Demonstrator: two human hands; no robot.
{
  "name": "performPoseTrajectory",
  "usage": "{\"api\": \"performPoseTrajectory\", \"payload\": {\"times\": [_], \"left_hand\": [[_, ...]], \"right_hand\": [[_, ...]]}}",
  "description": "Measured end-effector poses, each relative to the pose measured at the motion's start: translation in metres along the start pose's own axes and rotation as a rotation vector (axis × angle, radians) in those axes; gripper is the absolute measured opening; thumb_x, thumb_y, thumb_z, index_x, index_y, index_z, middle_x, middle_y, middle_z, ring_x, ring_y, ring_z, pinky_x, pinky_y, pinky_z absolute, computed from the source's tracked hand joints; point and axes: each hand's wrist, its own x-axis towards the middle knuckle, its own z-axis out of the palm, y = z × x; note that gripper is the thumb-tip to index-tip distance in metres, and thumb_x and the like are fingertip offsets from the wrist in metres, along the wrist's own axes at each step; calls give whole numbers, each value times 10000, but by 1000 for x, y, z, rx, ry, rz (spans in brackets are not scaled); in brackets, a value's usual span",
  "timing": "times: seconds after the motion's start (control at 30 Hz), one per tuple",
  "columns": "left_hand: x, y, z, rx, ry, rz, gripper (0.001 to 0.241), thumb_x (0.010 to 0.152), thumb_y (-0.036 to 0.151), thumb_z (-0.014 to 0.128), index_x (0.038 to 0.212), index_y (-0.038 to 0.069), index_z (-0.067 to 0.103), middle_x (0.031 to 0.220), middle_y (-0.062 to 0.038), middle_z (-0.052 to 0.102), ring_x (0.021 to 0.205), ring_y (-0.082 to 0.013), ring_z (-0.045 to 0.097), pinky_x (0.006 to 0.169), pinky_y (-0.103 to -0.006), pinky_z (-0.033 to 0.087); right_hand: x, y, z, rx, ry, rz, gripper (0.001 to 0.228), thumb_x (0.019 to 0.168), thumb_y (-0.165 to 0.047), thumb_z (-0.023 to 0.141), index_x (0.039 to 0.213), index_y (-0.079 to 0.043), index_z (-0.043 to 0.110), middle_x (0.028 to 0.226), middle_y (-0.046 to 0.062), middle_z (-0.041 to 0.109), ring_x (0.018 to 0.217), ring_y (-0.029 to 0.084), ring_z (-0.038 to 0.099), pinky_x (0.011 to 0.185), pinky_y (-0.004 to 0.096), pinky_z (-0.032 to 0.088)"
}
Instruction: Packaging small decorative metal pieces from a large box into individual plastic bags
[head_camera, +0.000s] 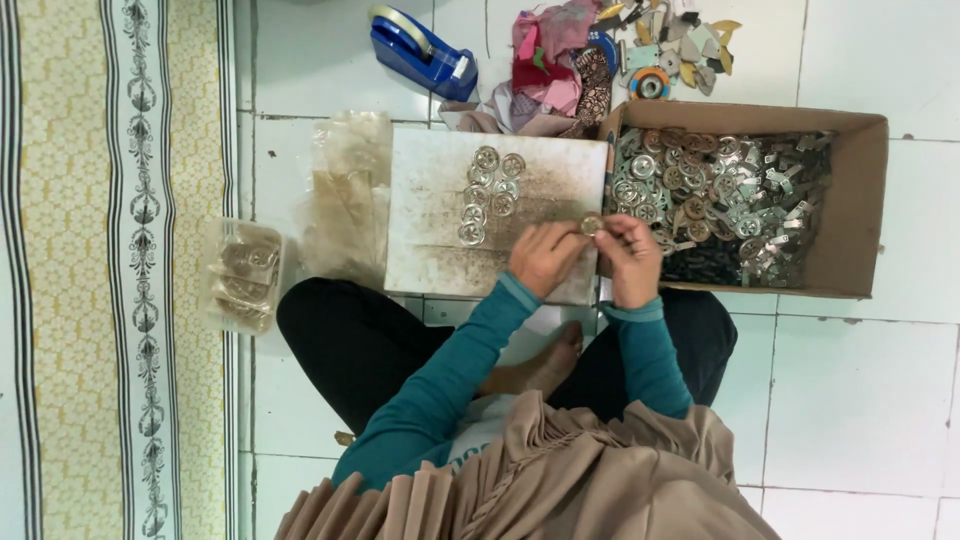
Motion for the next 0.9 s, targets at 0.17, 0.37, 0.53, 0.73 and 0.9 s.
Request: {"api": "performPoseTrajectory", "payload": {"times": [0.17, 0.37, 0.53, 0.73, 0.9], "left_hand": [[-41, -26, -65, 75, -42, -189, 98, 973, 240, 720, 1069, 256, 708, 1063, 45, 627, 934, -207, 652, 735, -333, 459], [-59, -31, -89, 237, -109, -334, 179, 993, 188, 704, 1172, 201, 700, 1193, -14, 630, 1104, -237, 604, 820, -348, 442], [-66, -34, -80, 344, -157, -315, 212, 1017, 206, 661, 1224, 181, 698, 1312, -37, 630, 1226, -254, 562, 914, -371, 421], [-81, -42, -65, 406, -200, -265, 198, 1004, 274, 668, 1166, 168, 709, 1337, -55, 632, 1246, -268, 556, 940, -394, 413], [-86, -46, -59, 412, -220, -261, 238, 1001, 272, 648, 1232, 220, 669, 1365, -43, 604, 1267, -264, 544, 959, -416, 392]], "right_hand": [[-14, 3, 70, -242, -220, -16, 308, 883, -61, 829, 1175, -81, 734, 958, 96, 769, 840, 142, 696, 766, 286, 565], [1, 45, 105, -504, -333, -49, 326, 853, -108, 856, 1161, -141, 755, 922, 90, 745, 912, 262, 724, 846, 415, 579], [9, 64, 114, -697, -333, -157, 308, 854, -113, 834, 1137, -195, 745, 910, 55, 761, 883, 277, 729, 817, 407, 579], [5, 62, 123, -898, -289, -474, 274, 878, -58, 794, 1125, -153, 723, 978, 65, 726, 958, 322, 659, 883, 428, 545], [9, 59, 114, -941, -322, -543, 292, 831, -122, 827, 1087, -143, 689, 936, 82, 662, 934, 341, 631, 850, 434, 538]]}}
